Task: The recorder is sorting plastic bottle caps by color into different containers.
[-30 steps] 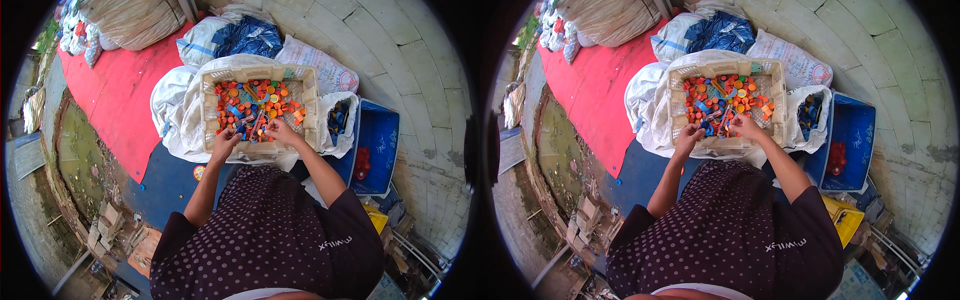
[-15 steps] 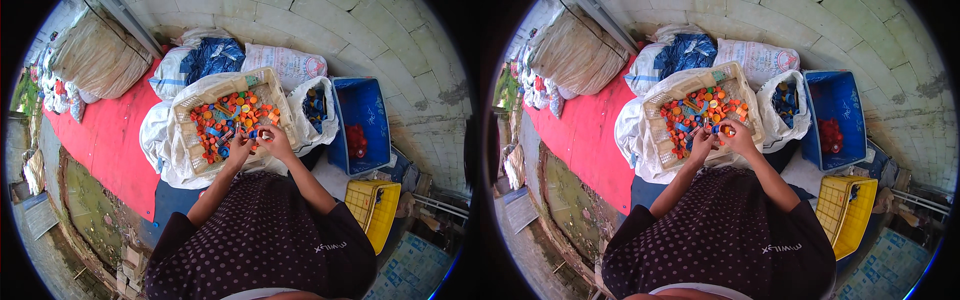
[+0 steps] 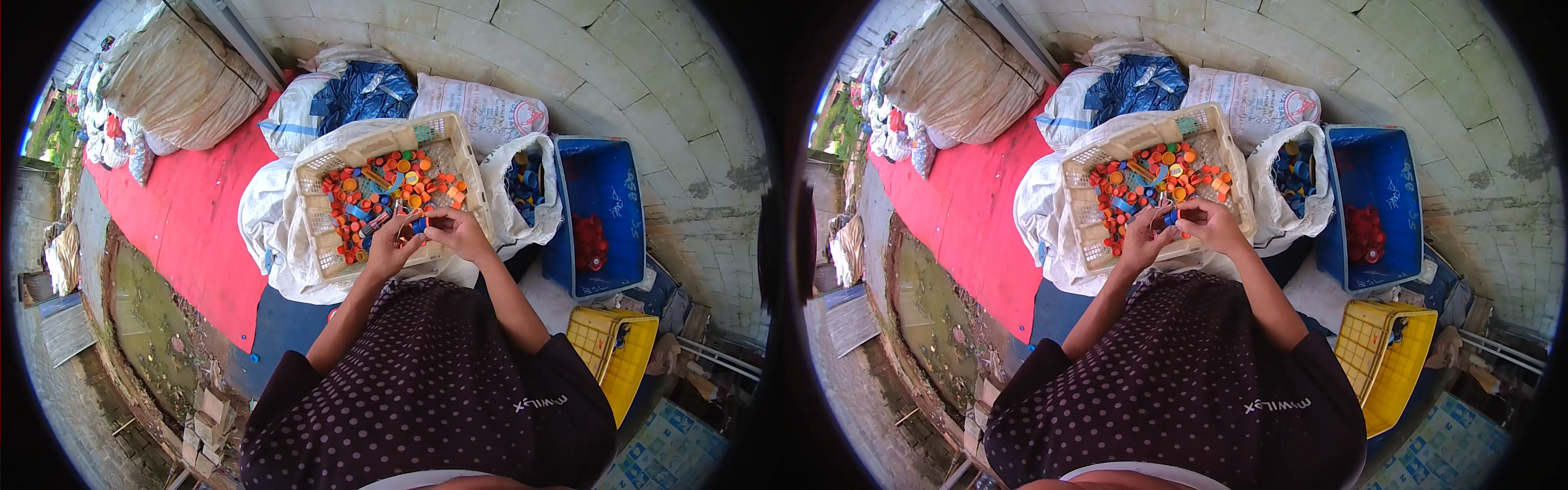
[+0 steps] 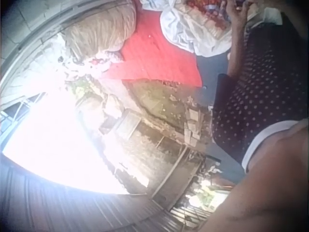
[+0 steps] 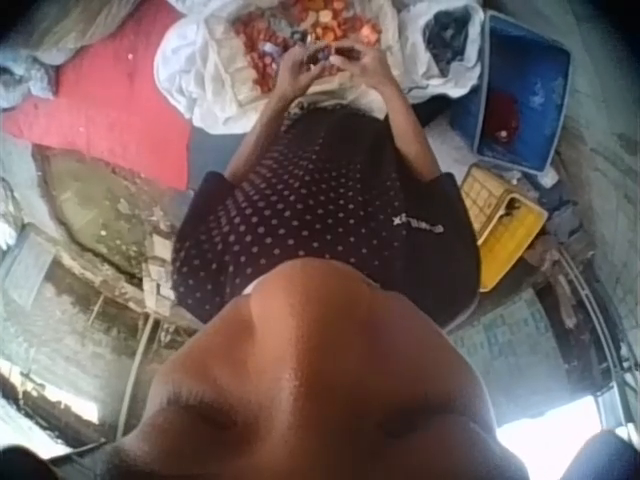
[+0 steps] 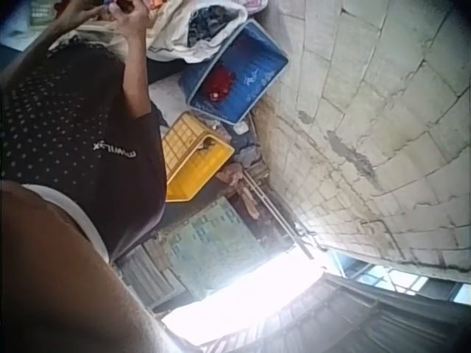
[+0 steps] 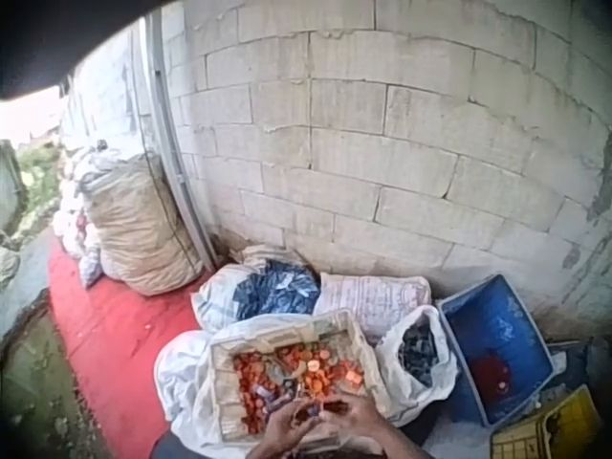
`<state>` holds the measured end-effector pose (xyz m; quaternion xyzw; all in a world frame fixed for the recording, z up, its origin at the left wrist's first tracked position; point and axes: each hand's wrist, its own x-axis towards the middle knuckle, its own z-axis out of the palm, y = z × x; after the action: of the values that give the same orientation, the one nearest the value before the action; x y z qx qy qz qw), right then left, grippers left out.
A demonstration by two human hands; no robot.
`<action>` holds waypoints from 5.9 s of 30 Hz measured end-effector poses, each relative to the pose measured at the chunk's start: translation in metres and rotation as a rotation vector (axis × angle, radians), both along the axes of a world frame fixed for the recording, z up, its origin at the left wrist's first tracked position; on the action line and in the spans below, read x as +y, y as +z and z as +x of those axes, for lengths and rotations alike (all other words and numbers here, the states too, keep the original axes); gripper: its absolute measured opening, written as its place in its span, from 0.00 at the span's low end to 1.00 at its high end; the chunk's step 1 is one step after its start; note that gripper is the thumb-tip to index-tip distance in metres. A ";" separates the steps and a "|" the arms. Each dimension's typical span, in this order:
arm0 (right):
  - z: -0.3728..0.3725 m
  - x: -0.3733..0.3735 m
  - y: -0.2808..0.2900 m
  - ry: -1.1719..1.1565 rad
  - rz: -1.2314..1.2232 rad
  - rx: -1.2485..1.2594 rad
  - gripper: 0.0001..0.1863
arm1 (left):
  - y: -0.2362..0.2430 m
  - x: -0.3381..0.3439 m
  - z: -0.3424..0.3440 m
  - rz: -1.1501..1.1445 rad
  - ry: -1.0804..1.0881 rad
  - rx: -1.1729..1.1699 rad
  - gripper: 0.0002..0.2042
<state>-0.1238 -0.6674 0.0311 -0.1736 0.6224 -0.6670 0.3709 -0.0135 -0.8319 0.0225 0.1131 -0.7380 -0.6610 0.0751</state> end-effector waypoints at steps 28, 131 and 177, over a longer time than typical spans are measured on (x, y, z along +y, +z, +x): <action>0.029 -0.052 -0.015 0.110 0.067 -0.201 0.19 | -0.009 -0.027 0.035 -0.243 0.136 0.023 0.23; 0.202 0.819 0.028 -1.391 0.627 0.077 0.20 | -0.019 0.866 -0.042 0.062 -1.249 -0.185 0.19; 0.358 0.670 0.020 -0.638 0.520 0.262 0.10 | 0.032 0.627 0.161 -0.156 -0.868 -0.309 0.15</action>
<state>0.2341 0.0029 0.0515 0.0435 0.8342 -0.5414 0.0955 0.1474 -0.2054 0.0545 -0.1149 -0.7672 -0.5493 -0.3107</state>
